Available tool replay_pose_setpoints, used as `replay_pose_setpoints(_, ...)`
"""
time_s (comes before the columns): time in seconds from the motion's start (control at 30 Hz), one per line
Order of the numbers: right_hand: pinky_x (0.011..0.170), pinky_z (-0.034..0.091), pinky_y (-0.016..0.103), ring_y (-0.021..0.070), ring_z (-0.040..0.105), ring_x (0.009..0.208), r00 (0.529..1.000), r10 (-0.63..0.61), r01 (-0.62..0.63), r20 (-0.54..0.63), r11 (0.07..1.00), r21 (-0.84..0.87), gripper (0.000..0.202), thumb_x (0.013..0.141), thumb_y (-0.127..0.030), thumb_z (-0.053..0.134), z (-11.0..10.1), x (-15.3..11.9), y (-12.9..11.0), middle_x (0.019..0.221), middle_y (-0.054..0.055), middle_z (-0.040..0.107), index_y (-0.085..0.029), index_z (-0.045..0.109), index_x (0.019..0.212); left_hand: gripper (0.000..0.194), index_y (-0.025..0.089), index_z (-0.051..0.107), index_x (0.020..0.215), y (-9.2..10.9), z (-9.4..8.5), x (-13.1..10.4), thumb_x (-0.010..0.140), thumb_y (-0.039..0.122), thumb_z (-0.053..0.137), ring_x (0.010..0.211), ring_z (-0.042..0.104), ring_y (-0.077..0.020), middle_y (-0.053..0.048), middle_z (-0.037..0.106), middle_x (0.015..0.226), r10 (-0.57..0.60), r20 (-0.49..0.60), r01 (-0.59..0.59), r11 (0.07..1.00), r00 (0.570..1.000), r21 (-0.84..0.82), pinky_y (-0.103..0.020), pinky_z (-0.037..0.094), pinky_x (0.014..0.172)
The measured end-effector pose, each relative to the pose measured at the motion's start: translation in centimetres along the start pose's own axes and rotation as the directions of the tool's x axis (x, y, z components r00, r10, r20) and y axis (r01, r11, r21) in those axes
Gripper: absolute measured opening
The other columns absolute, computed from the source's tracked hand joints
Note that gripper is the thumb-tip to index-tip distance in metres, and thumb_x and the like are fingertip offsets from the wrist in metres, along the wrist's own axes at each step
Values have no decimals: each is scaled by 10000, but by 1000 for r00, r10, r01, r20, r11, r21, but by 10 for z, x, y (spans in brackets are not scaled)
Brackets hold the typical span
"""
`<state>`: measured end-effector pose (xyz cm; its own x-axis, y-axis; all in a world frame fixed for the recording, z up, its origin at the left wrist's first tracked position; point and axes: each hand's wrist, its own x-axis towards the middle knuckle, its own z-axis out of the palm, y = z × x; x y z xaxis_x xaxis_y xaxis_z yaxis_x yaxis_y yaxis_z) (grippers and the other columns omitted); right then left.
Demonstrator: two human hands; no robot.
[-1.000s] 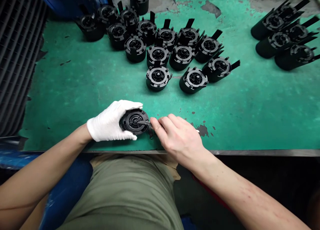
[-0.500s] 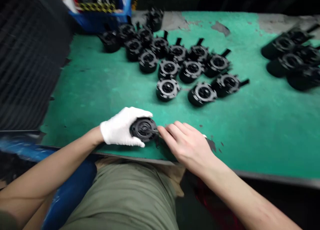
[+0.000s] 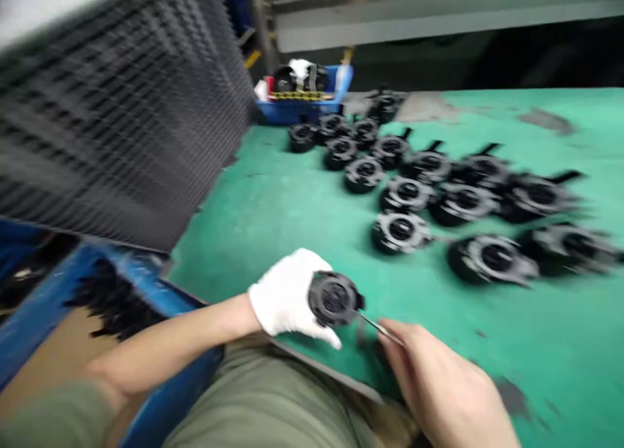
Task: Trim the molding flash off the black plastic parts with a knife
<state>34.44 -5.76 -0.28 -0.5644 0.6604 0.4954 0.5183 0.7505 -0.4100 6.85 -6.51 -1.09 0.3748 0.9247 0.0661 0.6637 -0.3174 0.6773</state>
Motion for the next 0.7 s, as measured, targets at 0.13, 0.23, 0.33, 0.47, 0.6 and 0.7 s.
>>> replay_pose_setpoints(0.13, 636, 574, 359, 230, 698, 745, 981, 66, -39, 183, 988, -147, 343, 1024, -130, 590, -16, -3, -19, 894, 61, 718, -244, 603, 1348, 1141, 156, 542, 1301, -12, 3, -9, 508, 903, 880, 1306, 645, -460, -267, 633, 1359, 86, -245, -71, 995, 966, 68, -625, 572, 1067)
replay_pose_setpoints(0.23, 727, 570, 360, 229, 643, 827, 976, 96, -60, 194, 981, -185, 370, 1044, -135, 579, -20, -4, -33, 979, 104, 708, -154, 562, 1413, 1056, 187, 405, 1442, -5, 10, -11, 676, 689, 932, 1356, 628, -418, -267, 571, 1477, 220, -202, -205, 975, 954, 91, -598, 564, 1090)
replay_pose_setpoints(0.33, 779, 564, 374, 235, 607, 876, 964, 120, -77, 239, 980, -182, 476, 1048, -129, 576, -18, -11, -42, 1056, 140, 697, -101, 495, 1516, 856, 227, 466, 1373, 5, 14, -12, 743, 598, 912, 1244, 691, -370, -196, 652, 1374, 230, -176, -218, 972, 957, 87, -545, 591, 1036)
replay_pose_setpoints(0.47, 789, 537, 378, 235, 583, 869, 966, 119, -73, 230, 977, -202, 487, 1032, -102, 609, -13, -20, -44, 1032, 127, 694, -72, 505, 1507, 798, 232, 587, 1158, 8, 20, -12, 687, 816, 860, 1089, 722, -338, -126, 702, 1171, 170, -316, -135, 983, 934, 128, -484, 607, 960)
replay_pose_setpoints(0.6, 787, 521, 349, 213, 597, 880, 976, 122, -95, 178, 984, -153, 338, 1019, -105, 653, -9, -17, -47, 1028, 111, 702, -82, 596, 1351, 874, 206, 558, 1230, 4, 27, -14, 707, 859, 813, 1101, 718, -341, -143, 679, 1189, 188, -411, -135, 979, 892, 155, -478, 607, 968)
replay_pose_setpoints(0.7, 748, 507, 323, 196, 614, 870, 981, 121, -95, 153, 981, -172, 244, 1019, -111, 665, -8, -11, -51, 1020, 102, 707, -102, 634, 1260, 940, 195, 485, 1370, 4, 30, -16, 749, 817, 819, 1218, 704, -357, -184, 659, 1320, 169, -376, -136, 984, 911, 113, -498, 594, 1051)
